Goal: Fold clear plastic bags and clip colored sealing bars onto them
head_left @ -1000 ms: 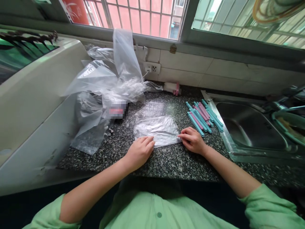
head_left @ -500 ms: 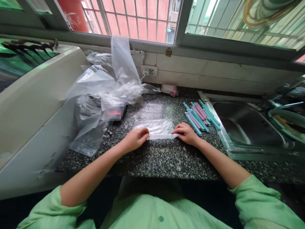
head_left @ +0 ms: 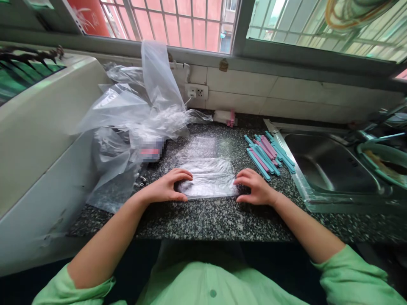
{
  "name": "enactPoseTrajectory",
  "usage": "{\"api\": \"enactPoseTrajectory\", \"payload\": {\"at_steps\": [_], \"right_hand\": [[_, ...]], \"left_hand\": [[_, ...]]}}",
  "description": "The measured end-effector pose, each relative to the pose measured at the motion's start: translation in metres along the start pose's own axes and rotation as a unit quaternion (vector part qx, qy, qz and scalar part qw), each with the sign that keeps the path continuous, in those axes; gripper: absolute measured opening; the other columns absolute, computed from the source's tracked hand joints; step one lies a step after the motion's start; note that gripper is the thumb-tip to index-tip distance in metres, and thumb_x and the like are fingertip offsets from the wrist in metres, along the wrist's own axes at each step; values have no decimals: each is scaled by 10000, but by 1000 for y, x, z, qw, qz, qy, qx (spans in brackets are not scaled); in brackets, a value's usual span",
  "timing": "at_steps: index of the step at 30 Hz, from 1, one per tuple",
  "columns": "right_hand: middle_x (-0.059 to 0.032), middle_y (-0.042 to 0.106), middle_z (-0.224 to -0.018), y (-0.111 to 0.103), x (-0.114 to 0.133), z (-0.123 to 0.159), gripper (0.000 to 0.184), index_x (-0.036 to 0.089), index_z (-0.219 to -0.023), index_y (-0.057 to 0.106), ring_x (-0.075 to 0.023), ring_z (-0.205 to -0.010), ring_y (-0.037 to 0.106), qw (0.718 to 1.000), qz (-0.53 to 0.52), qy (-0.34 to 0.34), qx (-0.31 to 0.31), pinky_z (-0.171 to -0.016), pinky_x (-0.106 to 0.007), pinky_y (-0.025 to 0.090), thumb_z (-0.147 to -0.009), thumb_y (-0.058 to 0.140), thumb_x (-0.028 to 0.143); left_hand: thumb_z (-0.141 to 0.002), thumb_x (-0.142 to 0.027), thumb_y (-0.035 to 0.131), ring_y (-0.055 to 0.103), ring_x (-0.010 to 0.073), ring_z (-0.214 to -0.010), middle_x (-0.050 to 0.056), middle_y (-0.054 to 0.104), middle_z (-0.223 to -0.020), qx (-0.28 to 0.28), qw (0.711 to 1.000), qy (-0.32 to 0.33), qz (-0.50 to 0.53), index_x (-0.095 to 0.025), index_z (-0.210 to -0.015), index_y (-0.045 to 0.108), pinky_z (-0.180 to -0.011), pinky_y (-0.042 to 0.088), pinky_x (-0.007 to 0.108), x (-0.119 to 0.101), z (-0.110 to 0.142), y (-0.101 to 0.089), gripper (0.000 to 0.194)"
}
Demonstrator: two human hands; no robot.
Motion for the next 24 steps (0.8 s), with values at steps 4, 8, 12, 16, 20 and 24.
{"api": "enactPoseTrajectory", "payload": {"at_steps": [4, 8, 12, 16, 20, 24], "right_hand": [[-54, 586, -766, 3, 14, 0, 148, 196, -732, 597, -166, -734, 481, 998, 54, -17, -16, -695, -326, 395, -830, 517, 272], [-46, 550, -728, -7, 0, -6, 190, 196, -697, 556, -165, -728, 494, 993, -36, 60, -90, -689, -326, 425, -852, 474, 271], [-60, 570, -810, -10, -15, -5, 195, 203, -820, 593, -185, -811, 525, 989, -96, 88, -66, -752, -358, 443, -860, 460, 340], [-94, 553, -1011, -7, -32, 0, 450, 211, -1104, 549, -234, -967, 507, 994, -56, 88, -20, -848, -408, 429, -732, 620, 454], [-101, 561, -978, 4, -38, -6, 460, 183, -1029, 592, -237, -913, 512, 997, 2, 75, -9, -798, -392, 439, -660, 693, 437], [-54, 584, -774, 12, -40, -19, 162, 183, -746, 629, -176, -745, 523, 992, -7, 117, -43, -687, -320, 430, -781, 583, 335]], "left_hand": [[-589, -482, 716, 447, 232, -1120, 87, 547, -1156, 12, 999, 11, -37, -203, -1079, 572, -982, 344, 369, -7, 0, 3, 582], [-602, -424, 721, 459, 245, -1110, 85, 547, -1180, -11, 997, 3, -78, -226, -1115, 568, -965, 350, 404, -4, -1, 2, 571], [-788, -242, 498, 556, 186, -945, 63, 639, -970, -97, 994, -18, -48, -198, -866, 650, -883, 415, 350, 10, -5, -4, 177], [-773, -270, 478, 595, 184, -836, 67, 659, -869, -154, 985, -77, -5, -160, -826, 641, -795, 454, 316, 26, -7, -8, 204], [-775, -360, 471, 594, 186, -784, 61, 659, -815, -166, 981, -97, 10, -153, -798, 632, -737, 457, 297, 29, -8, -9, 263], [-772, -384, 464, 575, 164, -698, 35, 635, -730, -172, 977, -123, 26, -148, -762, 604, -661, 449, 264, 32, -11, -9, 274]]}}
Point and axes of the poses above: each hand's wrist, its own z-axis away from the middle knuckle, its own y-axis out of the palm, x = y × z, the point moved 7 cm from there along -z, towards the middle knuckle
